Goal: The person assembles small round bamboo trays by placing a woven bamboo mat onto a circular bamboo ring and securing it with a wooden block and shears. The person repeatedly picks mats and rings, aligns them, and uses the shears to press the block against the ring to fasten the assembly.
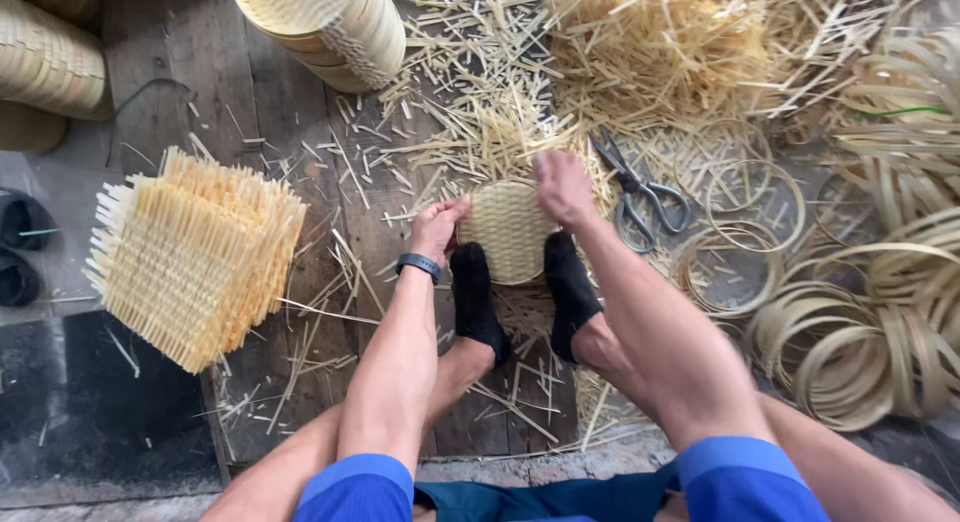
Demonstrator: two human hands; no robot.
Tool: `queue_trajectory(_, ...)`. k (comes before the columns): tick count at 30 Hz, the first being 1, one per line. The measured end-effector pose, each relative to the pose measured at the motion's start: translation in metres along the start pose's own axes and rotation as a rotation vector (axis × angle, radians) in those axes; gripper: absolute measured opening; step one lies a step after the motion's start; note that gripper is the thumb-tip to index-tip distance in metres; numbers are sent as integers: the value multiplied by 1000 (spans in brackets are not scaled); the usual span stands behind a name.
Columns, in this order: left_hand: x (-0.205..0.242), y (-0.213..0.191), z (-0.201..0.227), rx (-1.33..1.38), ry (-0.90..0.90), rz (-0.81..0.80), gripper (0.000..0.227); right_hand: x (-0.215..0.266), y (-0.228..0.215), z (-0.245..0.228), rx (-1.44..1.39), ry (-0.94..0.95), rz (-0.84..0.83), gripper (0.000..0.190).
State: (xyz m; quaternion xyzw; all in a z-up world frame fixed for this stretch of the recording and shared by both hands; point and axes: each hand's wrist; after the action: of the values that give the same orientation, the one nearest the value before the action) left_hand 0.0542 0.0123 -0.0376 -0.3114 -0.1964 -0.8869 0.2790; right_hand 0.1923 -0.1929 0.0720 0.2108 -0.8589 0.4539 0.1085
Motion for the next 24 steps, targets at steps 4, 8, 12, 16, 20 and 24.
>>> queue_trajectory(4, 18, 7, 18, -136, 241, -183, 41, 45, -157, 4, 306, -118, -56, 40)
queue_trajectory(8, 87, 50, 66, -394, 797, -183, 32, 116, -260, 13, 845, -193, -82, 40)
queue_trajectory(12, 145, 81, 58, -835, 1134, -90, 34, 131, -234, 74, 666, -42, -269, 40)
queue_trajectory(16, 154, 64, -8, -1368, 1216, -175, 33, 86, -135, 160, 379, 16, -207, 31)
queue_trajectory(20, 163, 37, -28, -1382, 1150, 9, 40, 38, -55, 221, 408, -137, 174, 52)
queue_trajectory(24, 167, 50, -7, -1139, 947, 174, 59, 14, -40, 230, 274, 119, -6, 65)
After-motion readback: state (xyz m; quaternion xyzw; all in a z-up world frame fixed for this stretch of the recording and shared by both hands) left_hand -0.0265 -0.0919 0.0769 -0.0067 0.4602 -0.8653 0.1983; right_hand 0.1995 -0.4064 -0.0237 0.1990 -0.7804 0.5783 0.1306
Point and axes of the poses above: each hand's wrist, its own x-axis away from the middle knuckle, its own y-axis out of the palm, z = x × y, and after that the axes turned 5 degrees about y, right-handed
